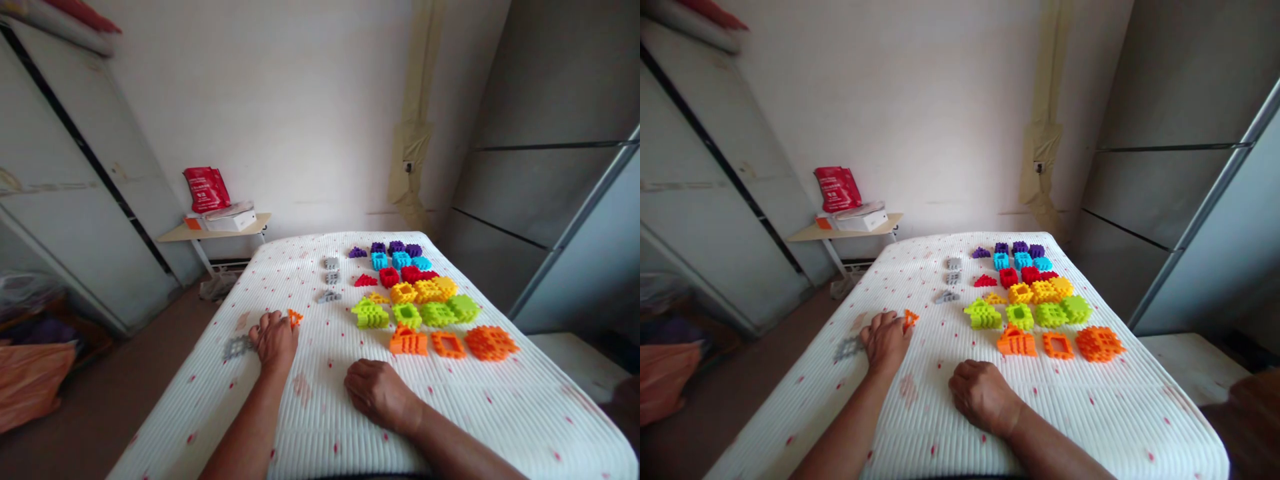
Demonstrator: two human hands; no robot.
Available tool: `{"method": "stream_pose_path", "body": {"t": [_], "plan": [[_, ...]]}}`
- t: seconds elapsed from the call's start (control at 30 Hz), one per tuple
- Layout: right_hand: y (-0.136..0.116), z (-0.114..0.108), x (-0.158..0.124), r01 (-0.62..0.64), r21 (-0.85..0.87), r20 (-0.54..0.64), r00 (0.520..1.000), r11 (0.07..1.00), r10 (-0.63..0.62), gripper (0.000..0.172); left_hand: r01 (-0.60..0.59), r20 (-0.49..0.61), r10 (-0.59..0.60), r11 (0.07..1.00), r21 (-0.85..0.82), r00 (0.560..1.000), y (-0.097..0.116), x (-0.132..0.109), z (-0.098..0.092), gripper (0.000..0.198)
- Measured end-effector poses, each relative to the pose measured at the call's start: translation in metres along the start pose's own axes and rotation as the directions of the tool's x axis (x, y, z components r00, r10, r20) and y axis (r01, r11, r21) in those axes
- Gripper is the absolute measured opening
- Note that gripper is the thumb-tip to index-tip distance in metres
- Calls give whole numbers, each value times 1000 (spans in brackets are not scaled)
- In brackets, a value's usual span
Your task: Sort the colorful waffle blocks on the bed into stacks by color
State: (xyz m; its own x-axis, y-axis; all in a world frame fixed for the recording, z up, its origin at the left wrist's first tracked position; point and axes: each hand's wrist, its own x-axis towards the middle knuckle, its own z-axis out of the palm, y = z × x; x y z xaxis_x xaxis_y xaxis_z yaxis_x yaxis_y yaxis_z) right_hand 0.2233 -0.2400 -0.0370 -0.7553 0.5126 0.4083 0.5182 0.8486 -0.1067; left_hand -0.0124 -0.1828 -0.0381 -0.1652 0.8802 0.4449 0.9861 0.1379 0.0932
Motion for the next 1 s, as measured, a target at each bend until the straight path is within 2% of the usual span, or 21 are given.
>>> {"method": "stream_pose_path", "body": {"t": [0.13, 0.23, 0.33, 0.4, 0.5, 0.6, 0.7, 0.83, 1.0], "plan": [[1, 2, 1, -12, -6, -4, 1000, 1000, 12, 23, -27, -2, 27, 999, 35, 1000, 1, 2, -3, 28], [3, 4, 1, -20, 16, -2, 1000, 1000, 20, 19, -10, -53, 10, 1000, 1, 999, -1, 2, -5, 28], [4, 5, 0, -33, 59, -20, 999, 998, 35, 17, -69, -118, 49, 982, -178, 992, -5, 0, 0, 26], [4, 4, -1, -58, 109, -82, 994, 992, 67, 16, -128, -126, 87, 922, -366, 988, -5, -4, 5, 26], [4, 2, -2, -107, 165, -249, 957, 980, 147, 20, -136, -48, 135, 783, -607, 990, 4, -14, 7, 26], [7, 4, -1, -195, 146, -359, 903, 970, 236, 30, -114, 71, 245, 664, -739, 967, 20, -25, -1, 28], [10, 8, -1, -247, 123, -341, 899, 961, 274, 34, -79, 143, 337, 565, -821, 930, 35, -34, -12, 28], [11, 11, 0, -246, 116, -277, 922, 962, 269, 21, 5, 222, 403, 474, -881, 888, 43, -39, -19, 28], [10, 7, 1, -197, 87, -345, 914, 977, 215, 20, 110, 298, 405, 425, -899, 864, 40, -40, -18, 29]]}}
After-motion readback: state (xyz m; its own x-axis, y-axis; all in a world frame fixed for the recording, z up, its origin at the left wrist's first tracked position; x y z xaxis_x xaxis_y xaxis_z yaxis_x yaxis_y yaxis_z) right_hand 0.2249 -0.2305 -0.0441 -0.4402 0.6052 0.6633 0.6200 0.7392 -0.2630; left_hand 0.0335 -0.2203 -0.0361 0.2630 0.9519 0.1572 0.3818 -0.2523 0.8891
